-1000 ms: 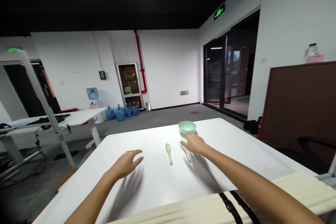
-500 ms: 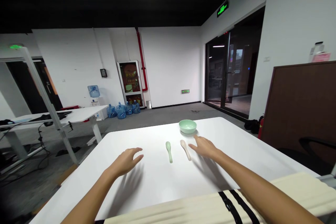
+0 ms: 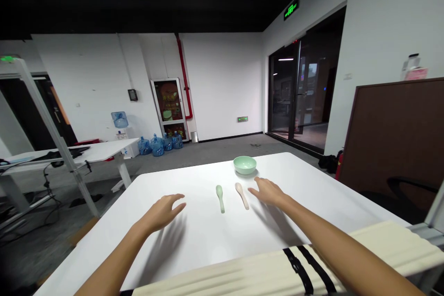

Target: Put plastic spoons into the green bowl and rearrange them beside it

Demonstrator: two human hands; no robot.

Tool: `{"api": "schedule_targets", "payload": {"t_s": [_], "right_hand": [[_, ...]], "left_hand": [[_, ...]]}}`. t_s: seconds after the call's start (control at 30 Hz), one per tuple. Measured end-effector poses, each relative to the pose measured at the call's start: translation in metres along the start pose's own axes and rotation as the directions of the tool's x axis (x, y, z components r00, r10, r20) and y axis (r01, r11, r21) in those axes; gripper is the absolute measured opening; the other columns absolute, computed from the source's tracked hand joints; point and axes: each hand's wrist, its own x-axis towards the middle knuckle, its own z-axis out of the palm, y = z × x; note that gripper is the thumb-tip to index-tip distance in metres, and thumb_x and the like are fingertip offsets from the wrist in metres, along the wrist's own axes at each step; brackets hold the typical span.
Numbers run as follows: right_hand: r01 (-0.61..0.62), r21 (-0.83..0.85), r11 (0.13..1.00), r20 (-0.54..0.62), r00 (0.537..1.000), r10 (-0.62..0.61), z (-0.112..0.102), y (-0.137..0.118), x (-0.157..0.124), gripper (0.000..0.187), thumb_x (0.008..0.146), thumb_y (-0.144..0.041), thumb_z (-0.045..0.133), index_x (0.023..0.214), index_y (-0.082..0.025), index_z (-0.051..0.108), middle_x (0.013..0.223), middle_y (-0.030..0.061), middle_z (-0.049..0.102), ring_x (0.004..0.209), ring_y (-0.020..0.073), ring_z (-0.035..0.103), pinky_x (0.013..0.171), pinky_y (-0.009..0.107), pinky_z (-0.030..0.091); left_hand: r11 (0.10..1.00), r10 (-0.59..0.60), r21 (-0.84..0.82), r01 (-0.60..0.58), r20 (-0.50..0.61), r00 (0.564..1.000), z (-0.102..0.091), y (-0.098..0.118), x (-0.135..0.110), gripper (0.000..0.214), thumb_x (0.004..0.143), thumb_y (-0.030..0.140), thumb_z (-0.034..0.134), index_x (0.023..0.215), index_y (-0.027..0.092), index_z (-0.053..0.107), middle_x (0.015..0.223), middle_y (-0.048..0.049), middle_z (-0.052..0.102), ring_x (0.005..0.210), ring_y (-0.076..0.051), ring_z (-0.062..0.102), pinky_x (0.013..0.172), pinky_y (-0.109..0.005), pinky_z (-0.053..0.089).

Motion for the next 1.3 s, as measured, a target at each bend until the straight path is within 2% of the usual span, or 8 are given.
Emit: {"api": "schedule_targets", "payload": {"t_s": [0.53, 0.7, 0.8, 0.97, 1.17, 1.3], "right_hand": [[0.005, 0.010, 1.000, -0.002, 1.000, -0.005, -0.002, -0.005, 0.001, 0.062, 0.089, -0.059, 0.044, 0.131, -0.014, 0.054, 0.127, 0.0177, 0.061, 0.115, 0.0296, 0.057, 0.084, 0.031, 0.042], [0.033, 0.020, 0.999, 0.019, 0.999, -0.033, -0.005, -0.020, 0.008, 0.053, 0.090, -0.058, 0.042, 0.115, -0.016, 0.064, 0.110, 0.0156, 0.068, 0.101, 0.0269, 0.063, 0.073, 0.029, 0.042], [0.044, -0.049, 0.998, 0.051, 0.998, -0.041, -0.004, -0.029, 0.014, 0.049, 0.089, -0.056, 0.044, 0.102, -0.016, 0.068, 0.099, 0.0144, 0.069, 0.092, 0.0269, 0.065, 0.067, 0.029, 0.040], [0.059, -0.185, 0.981, 0.175, 0.984, -0.026, 0.007, -0.042, 0.026, 0.048, 0.087, -0.056, 0.046, 0.077, -0.015, 0.068, 0.078, 0.0119, 0.068, 0.078, 0.0252, 0.065, 0.063, 0.029, 0.039], [0.006, -0.173, 0.985, 0.236, 0.971, 0.036, 0.032, -0.049, 0.027, 0.035, 0.077, -0.046, 0.062, 0.085, -0.013, 0.066, 0.092, 0.0137, 0.068, 0.080, 0.0238, 0.066, 0.062, 0.028, 0.040], [-0.036, -0.133, 0.990, 0.227, 0.972, 0.065, 0.043, -0.046, 0.026, 0.023, 0.075, -0.038, 0.065, 0.082, -0.016, 0.062, 0.095, 0.0105, 0.068, 0.078, 0.0206, 0.064, 0.061, 0.027, 0.039]], "left_hand": [[1.000, 0.001, -0.003, -0.001, 0.003, 1.000, -0.001, 0.000, -0.001, 0.057, 0.091, 0.060, 0.035, 0.131, 0.025, 0.057, 0.136, -0.0076, 0.060, 0.125, -0.029, 0.053, 0.099, -0.040, 0.042], [1.000, 0.012, 0.007, -0.012, 0.001, 1.000, -0.001, -0.001, -0.001, 0.056, 0.092, 0.059, 0.035, 0.131, 0.025, 0.056, 0.134, -0.0078, 0.061, 0.124, -0.029, 0.053, 0.100, -0.040, 0.042], [1.000, 0.013, 0.017, -0.013, 0.004, 1.000, -0.001, -0.001, -0.001, 0.055, 0.092, 0.057, 0.036, 0.132, 0.025, 0.056, 0.134, -0.0079, 0.061, 0.124, -0.029, 0.053, 0.100, -0.041, 0.042], [1.000, 0.015, 0.023, -0.015, 0.005, 1.000, -0.002, 0.000, -0.001, 0.055, 0.092, 0.056, 0.036, 0.132, 0.025, 0.056, 0.134, -0.0078, 0.061, 0.124, -0.029, 0.054, 0.100, -0.041, 0.042], [0.999, 0.009, 0.031, -0.009, 0.001, 1.000, -0.005, 0.001, -0.003, 0.055, 0.092, 0.056, 0.035, 0.132, 0.024, 0.056, 0.134, -0.0076, 0.061, 0.124, -0.029, 0.054, 0.100, -0.041, 0.043], [1.000, 0.002, 0.030, -0.002, 0.003, 1.000, -0.006, 0.002, -0.003, 0.055, 0.092, 0.055, 0.036, 0.132, 0.024, 0.056, 0.134, -0.0079, 0.061, 0.124, -0.029, 0.054, 0.099, -0.041, 0.043]]}}
